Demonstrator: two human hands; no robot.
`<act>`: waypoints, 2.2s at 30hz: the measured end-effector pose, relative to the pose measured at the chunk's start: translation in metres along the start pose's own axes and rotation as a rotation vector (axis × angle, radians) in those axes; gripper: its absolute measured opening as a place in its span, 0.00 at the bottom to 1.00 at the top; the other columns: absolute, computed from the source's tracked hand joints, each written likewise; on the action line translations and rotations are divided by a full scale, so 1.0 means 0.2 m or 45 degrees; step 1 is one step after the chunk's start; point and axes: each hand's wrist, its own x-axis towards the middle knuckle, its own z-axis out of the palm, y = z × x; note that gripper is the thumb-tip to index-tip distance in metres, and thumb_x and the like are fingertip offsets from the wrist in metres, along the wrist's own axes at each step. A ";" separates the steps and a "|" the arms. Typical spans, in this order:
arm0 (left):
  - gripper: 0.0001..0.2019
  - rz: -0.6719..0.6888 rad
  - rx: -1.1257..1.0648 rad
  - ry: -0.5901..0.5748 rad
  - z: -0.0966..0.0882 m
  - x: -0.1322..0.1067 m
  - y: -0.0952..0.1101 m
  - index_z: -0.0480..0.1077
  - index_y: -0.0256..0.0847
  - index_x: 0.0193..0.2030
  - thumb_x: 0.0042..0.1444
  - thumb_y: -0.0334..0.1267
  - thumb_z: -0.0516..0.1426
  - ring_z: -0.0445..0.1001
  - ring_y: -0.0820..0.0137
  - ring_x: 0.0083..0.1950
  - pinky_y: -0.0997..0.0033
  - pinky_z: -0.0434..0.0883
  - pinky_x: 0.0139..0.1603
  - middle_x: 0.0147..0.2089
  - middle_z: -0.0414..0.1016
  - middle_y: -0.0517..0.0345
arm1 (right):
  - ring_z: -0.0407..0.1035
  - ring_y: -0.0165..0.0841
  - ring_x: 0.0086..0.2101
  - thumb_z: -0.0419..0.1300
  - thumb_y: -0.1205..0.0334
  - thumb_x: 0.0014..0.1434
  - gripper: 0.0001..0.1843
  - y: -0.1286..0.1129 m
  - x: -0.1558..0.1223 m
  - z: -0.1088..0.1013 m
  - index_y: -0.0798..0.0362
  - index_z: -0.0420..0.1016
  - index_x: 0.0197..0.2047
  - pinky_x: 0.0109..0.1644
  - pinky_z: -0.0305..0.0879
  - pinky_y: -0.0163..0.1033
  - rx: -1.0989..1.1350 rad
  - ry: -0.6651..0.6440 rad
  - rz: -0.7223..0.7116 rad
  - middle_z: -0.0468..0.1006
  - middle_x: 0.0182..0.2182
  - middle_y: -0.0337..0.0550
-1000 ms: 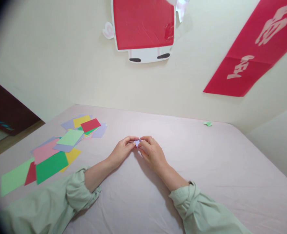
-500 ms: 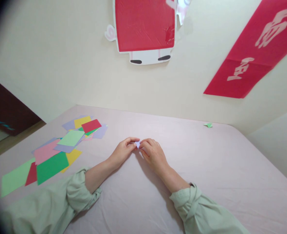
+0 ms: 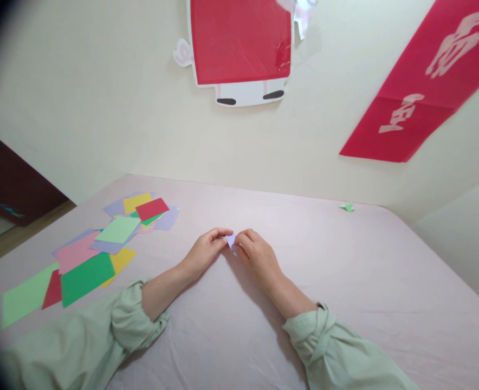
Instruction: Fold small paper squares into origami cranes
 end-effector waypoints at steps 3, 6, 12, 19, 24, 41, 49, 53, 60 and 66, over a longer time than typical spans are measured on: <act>0.15 -0.002 0.008 -0.002 0.00 0.00 0.01 0.72 0.36 0.46 0.52 0.32 0.54 0.75 0.70 0.42 0.70 0.70 0.48 0.44 0.78 0.52 | 0.69 0.34 0.40 0.52 0.71 0.60 0.09 0.00 0.00 0.00 0.49 0.71 0.37 0.44 0.65 0.38 -0.058 -0.012 -0.020 0.73 0.40 0.45; 0.15 -0.001 0.016 -0.005 0.00 0.00 0.01 0.73 0.36 0.46 0.51 0.32 0.54 0.75 0.69 0.42 0.70 0.70 0.48 0.43 0.78 0.53 | 0.69 0.34 0.39 0.52 0.74 0.58 0.11 -0.01 0.01 -0.01 0.50 0.70 0.37 0.43 0.65 0.38 -0.092 -0.019 -0.027 0.73 0.40 0.45; 0.15 -0.001 -0.002 0.000 0.00 0.00 0.00 0.73 0.35 0.46 0.51 0.31 0.54 0.75 0.69 0.42 0.69 0.69 0.49 0.43 0.78 0.52 | 0.69 0.35 0.40 0.52 0.76 0.57 0.12 -0.01 0.01 -0.01 0.50 0.69 0.37 0.44 0.65 0.39 -0.127 -0.037 -0.026 0.73 0.40 0.46; 0.14 -0.031 -0.047 0.023 -0.01 0.00 0.02 0.74 0.36 0.44 0.50 0.32 0.54 0.75 0.70 0.40 0.70 0.70 0.47 0.41 0.78 0.52 | 0.69 0.35 0.41 0.51 0.73 0.60 0.11 0.01 0.00 0.00 0.49 0.70 0.40 0.45 0.65 0.40 -0.095 -0.017 -0.048 0.73 0.41 0.46; 0.14 -0.041 -0.022 0.021 -0.01 0.00 0.03 0.74 0.36 0.44 0.50 0.31 0.54 0.74 0.70 0.39 0.70 0.70 0.47 0.41 0.79 0.53 | 0.69 0.34 0.40 0.51 0.71 0.61 0.10 0.00 0.00 0.00 0.49 0.70 0.40 0.45 0.65 0.38 -0.055 -0.024 -0.017 0.73 0.40 0.45; 0.15 -0.020 0.045 -0.034 0.00 -0.01 0.04 0.73 0.35 0.45 0.51 0.31 0.53 0.74 0.69 0.42 0.70 0.68 0.49 0.43 0.77 0.52 | 0.69 0.33 0.36 0.53 0.73 0.60 0.10 0.00 0.00 -0.01 0.50 0.72 0.37 0.40 0.63 0.36 -0.174 -0.069 -0.030 0.74 0.38 0.44; 0.16 -0.042 -0.008 -0.008 0.00 0.00 0.03 0.73 0.34 0.46 0.50 0.30 0.53 0.73 0.69 0.41 0.69 0.68 0.48 0.42 0.78 0.52 | 0.69 0.34 0.37 0.54 0.73 0.60 0.09 0.01 0.01 -0.01 0.52 0.73 0.38 0.41 0.62 0.37 -0.263 -0.022 -0.101 0.75 0.38 0.45; 0.16 -0.053 -0.017 -0.014 -0.01 0.00 0.02 0.73 0.34 0.46 0.50 0.31 0.53 0.73 0.70 0.40 0.70 0.69 0.47 0.42 0.78 0.52 | 0.68 0.36 0.39 0.56 0.71 0.60 0.07 0.01 0.01 -0.02 0.51 0.73 0.37 0.44 0.61 0.40 -0.343 0.000 -0.182 0.76 0.38 0.45; 0.16 -0.039 -0.015 -0.042 -0.01 0.01 0.01 0.73 0.34 0.46 0.51 0.30 0.54 0.74 0.70 0.40 0.70 0.69 0.47 0.41 0.78 0.52 | 0.68 0.36 0.39 0.56 0.70 0.62 0.06 0.00 0.01 -0.02 0.51 0.72 0.38 0.45 0.59 0.40 -0.399 -0.030 -0.207 0.76 0.37 0.44; 0.15 -0.012 0.032 -0.045 0.00 0.00 0.01 0.74 0.35 0.45 0.50 0.30 0.53 0.74 0.69 0.40 0.69 0.69 0.47 0.40 0.78 0.54 | 0.66 0.36 0.39 0.55 0.70 0.61 0.06 0.00 0.01 -0.01 0.51 0.71 0.37 0.44 0.59 0.40 -0.422 -0.041 -0.196 0.75 0.37 0.45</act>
